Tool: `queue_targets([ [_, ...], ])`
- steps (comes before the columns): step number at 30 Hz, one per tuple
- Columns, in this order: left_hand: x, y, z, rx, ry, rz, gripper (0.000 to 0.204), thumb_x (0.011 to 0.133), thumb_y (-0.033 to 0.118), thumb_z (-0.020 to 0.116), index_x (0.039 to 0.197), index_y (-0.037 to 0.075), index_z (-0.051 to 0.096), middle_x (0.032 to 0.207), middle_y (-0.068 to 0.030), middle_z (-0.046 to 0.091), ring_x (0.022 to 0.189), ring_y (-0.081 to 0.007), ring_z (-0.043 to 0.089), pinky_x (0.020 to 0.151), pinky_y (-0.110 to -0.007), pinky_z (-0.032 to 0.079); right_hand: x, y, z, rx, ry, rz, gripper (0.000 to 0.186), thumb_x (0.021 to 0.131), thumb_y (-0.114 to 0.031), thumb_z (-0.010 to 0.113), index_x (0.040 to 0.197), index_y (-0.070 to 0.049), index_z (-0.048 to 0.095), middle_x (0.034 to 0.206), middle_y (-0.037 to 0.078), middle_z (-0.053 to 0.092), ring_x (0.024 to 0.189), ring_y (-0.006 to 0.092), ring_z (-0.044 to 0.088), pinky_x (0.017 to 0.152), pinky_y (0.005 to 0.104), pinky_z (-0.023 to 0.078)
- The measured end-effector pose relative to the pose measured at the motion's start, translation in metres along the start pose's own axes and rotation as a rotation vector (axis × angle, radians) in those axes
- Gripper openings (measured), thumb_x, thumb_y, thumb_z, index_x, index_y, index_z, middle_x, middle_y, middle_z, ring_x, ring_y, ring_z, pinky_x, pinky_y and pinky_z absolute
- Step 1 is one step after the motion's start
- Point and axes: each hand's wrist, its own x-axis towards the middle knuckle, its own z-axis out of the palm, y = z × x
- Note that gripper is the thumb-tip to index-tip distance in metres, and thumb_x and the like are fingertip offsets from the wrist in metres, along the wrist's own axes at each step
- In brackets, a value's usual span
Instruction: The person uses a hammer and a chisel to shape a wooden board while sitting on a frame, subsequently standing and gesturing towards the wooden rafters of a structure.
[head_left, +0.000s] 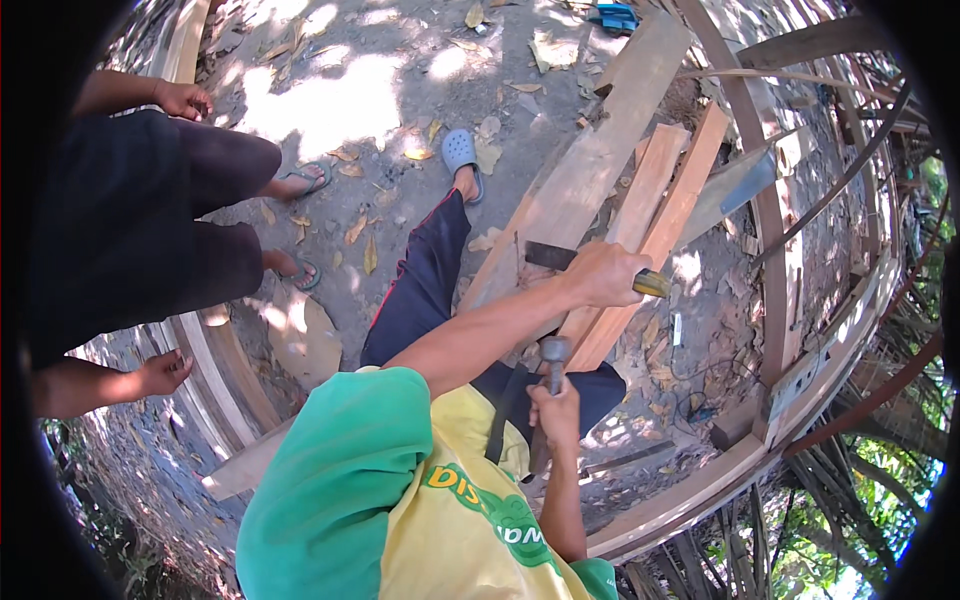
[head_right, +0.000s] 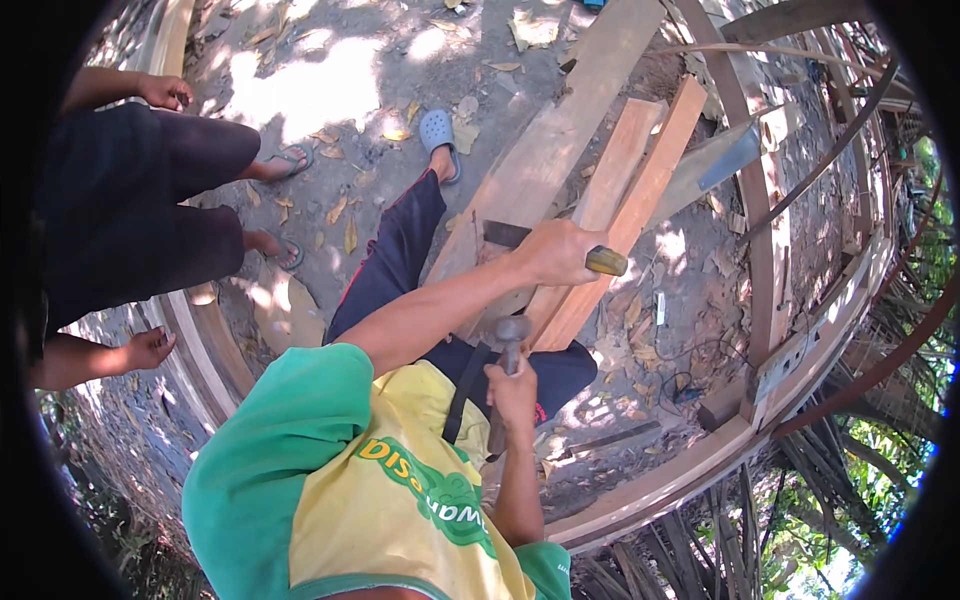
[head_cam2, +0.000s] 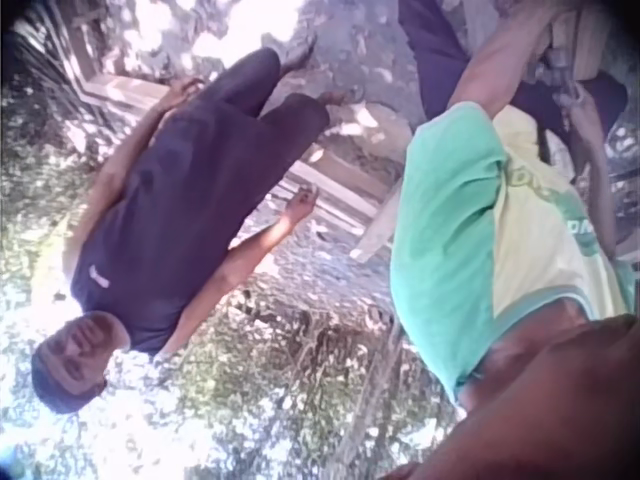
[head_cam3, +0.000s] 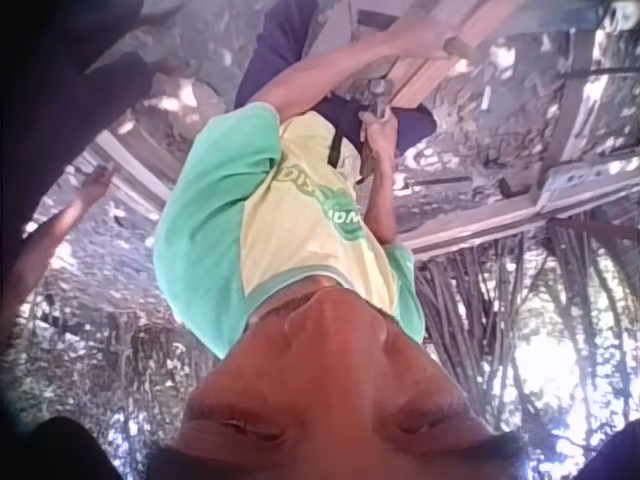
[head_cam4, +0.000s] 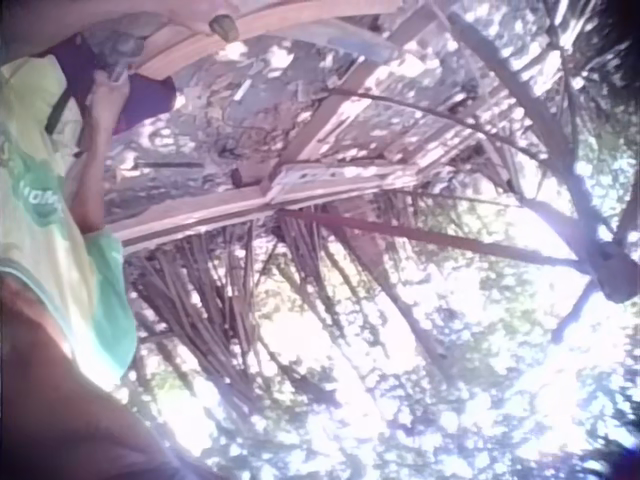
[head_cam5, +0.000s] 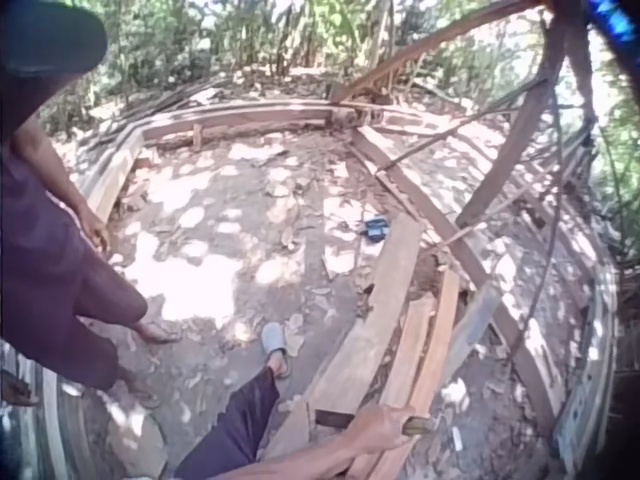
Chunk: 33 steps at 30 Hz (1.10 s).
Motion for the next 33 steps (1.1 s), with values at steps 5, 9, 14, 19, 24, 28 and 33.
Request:
queue_targets([
  [5, -0.003, -0.01, -0.019, -0.226, 0.116, 0.044, 0.029, 0.071, 0.028, 0.08, 0.092, 0.012, 0.068, 0.067, -0.0152, 0.065, 0.065, -0.0364, 0.067, 0.061, -0.045, 0.051, -0.052, -0.095, -0.102, -0.086, 0.447, -0.288, 0.022, 0.086, -0.013, 0.073, 0.101, -0.004, 0.06, 0.064, 0.002, 0.054, 0.052, 0.0113, 0.054, 0.047, 0.0264, 0.042],
  [9, -0.001, -0.01, -0.03, -0.259, 0.161, 0.069, 0.029, 0.07, 0.025, 0.08, 0.092, 0.011, 0.067, 0.067, -0.0153, 0.064, 0.064, -0.0358, 0.065, 0.06, -0.043, 0.05, -0.134, -0.219, -0.172, 0.147, 0.788, -0.981, 0.015, 0.09, -0.013, 0.065, 0.098, -0.007, 0.053, 0.06, -0.001, 0.045, 0.053, 0.0102, 0.046, 0.052, 0.0254, 0.04],
  [14, -0.001, -0.008, -0.028, -0.251, 0.146, 0.091, 0.027, 0.072, 0.024, 0.08, 0.091, 0.01, 0.068, 0.068, -0.0152, 0.064, 0.064, -0.036, 0.066, 0.06, -0.043, 0.05, -0.067, -0.251, -0.142, 0.246, 1.173, -1.195, 0.018, 0.095, -0.016, 0.056, 0.079, -0.008, 0.058, 0.076, 0.001, 0.055, 0.064, 0.013, 0.052, 0.058, 0.0252, 0.043],
  [19, -0.015, -0.012, -0.01, -0.226, 0.111, 0.04, 0.026, 0.072, 0.025, 0.08, 0.091, 0.011, 0.069, 0.071, -0.0152, 0.067, 0.068, -0.0357, 0.068, 0.063, -0.044, 0.051, 0.02, -0.147, -0.041, -0.151, 0.301, -0.441, 0.013, 0.084, -0.004, 0.062, 0.09, -0.001, 0.051, 0.06, 0.003, 0.051, 0.042, 0.0115, 0.049, 0.04, 0.0284, 0.039],
  [24, 0.016, -0.013, -0.002, 0.028, 0.039, -0.168, 0.019, 0.078, 0.027, 0.074, 0.089, 0.012, 0.071, 0.077, -0.0183, 0.071, 0.076, -0.039, 0.071, 0.068, -0.049, 0.055, 0.002, -0.076, -0.056, 0.045, 0.277, -0.32, 0.011, 0.084, -0.002, 0.061, 0.088, -0.004, 0.05, 0.059, 0.002, 0.049, 0.042, 0.0126, 0.048, 0.039, 0.0287, 0.039],
  [28, -0.007, 0.009, -0.011, -0.03, 0.011, -0.117, 0.022, 0.077, 0.028, 0.074, 0.09, 0.01, 0.07, 0.077, -0.0186, 0.071, 0.074, -0.0399, 0.07, 0.066, -0.051, 0.054, -0.012, -0.004, -0.055, 0.169, 0.321, -0.114, 0.011, 0.085, -0.002, 0.059, 0.087, -0.006, 0.049, 0.06, 0.003, 0.047, 0.042, 0.0134, 0.046, 0.039, 0.0298, 0.041],
  [33, -0.081, 0.058, -0.029, 0.014, -0.288, -0.094, 0.025, 0.079, 0.029, 0.076, 0.091, 0.009, 0.067, 0.077, -0.0171, 0.071, 0.075, -0.0389, 0.07, 0.066, -0.05, 0.054, -0.03, 0.056, -0.062, 0.263, 0.32, 0.064, 0.012, 0.085, -0.001, 0.059, 0.086, -0.007, 0.048, 0.06, 0.003, 0.046, 0.042, 0.0141, 0.046, 0.038, 0.0298, 0.041],
])
